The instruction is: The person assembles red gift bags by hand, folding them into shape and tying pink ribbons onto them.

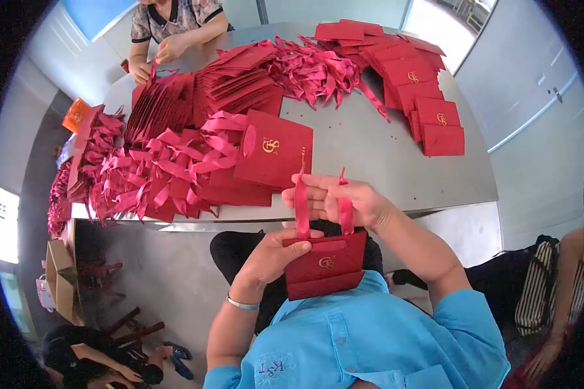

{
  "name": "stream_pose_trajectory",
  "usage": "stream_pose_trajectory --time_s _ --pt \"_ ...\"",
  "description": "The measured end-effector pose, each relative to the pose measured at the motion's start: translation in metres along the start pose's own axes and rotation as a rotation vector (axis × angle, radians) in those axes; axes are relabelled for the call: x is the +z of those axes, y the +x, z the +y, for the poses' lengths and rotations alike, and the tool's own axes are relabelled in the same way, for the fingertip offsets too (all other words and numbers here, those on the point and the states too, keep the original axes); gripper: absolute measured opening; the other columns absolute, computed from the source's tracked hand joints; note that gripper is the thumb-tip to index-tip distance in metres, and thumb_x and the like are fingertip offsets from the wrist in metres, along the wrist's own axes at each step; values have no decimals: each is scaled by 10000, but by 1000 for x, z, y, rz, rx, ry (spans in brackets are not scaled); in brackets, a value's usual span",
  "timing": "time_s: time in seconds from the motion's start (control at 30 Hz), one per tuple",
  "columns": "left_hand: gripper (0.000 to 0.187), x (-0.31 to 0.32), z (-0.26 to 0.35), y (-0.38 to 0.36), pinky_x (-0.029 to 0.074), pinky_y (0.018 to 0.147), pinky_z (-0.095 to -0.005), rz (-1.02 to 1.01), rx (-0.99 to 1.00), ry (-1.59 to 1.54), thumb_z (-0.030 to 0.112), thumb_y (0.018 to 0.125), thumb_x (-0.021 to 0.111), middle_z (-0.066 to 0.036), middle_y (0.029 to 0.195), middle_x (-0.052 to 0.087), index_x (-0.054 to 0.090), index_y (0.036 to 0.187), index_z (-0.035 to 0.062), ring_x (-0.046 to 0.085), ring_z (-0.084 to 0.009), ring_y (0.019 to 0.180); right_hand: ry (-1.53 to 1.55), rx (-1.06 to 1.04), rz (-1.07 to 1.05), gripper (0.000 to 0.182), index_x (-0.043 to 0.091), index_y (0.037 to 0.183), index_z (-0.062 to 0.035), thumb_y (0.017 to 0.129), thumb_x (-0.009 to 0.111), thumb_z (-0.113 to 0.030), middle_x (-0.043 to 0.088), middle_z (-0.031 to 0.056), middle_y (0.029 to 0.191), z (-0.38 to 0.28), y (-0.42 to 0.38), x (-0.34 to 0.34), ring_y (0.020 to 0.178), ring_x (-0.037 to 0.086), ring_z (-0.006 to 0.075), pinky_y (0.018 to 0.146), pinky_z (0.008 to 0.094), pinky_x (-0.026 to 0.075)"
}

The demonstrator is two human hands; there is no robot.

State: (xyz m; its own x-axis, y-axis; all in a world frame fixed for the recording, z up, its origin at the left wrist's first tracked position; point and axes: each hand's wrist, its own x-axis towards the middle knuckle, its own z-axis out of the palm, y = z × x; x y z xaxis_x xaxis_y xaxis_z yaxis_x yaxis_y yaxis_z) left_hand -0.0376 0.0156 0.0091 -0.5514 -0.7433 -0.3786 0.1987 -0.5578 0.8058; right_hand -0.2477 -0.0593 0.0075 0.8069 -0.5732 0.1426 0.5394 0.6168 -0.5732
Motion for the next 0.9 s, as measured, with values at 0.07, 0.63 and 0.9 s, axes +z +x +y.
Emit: stream_pose_trajectory --time_s 0.07,0.63,0.9 --pt "339 -3 1 6 492 938 -360 -5 -16 -21 87 897 607 -151 1133 630 561 1193 -71 617 -214 1031 28 -8 37 571 234 1453 -5 975 419 -257 337 225 1455 -5 2 -5 1361 333 315 1136 446 242" --pt "240 6 22 51 555 826 -325 -8 -93 -171 38 899 591 -138 1033 662 611 1125 -40 660 -193 905 -70 -18 468 429 419 1339 8 1005 380 -258 520 219 1296 -42 -3 -25 1177 538 304 1006 455 427" --pt "244 8 21 58 558 830 -335 -32 -92 -153 52 905 590 -152 1040 659 609 1124 -53 661 -200 909 -249 -4 784 298 555 1196 11 932 570 -128 655 160 1074 -51 5 -18 956 658 232 812 371 556"
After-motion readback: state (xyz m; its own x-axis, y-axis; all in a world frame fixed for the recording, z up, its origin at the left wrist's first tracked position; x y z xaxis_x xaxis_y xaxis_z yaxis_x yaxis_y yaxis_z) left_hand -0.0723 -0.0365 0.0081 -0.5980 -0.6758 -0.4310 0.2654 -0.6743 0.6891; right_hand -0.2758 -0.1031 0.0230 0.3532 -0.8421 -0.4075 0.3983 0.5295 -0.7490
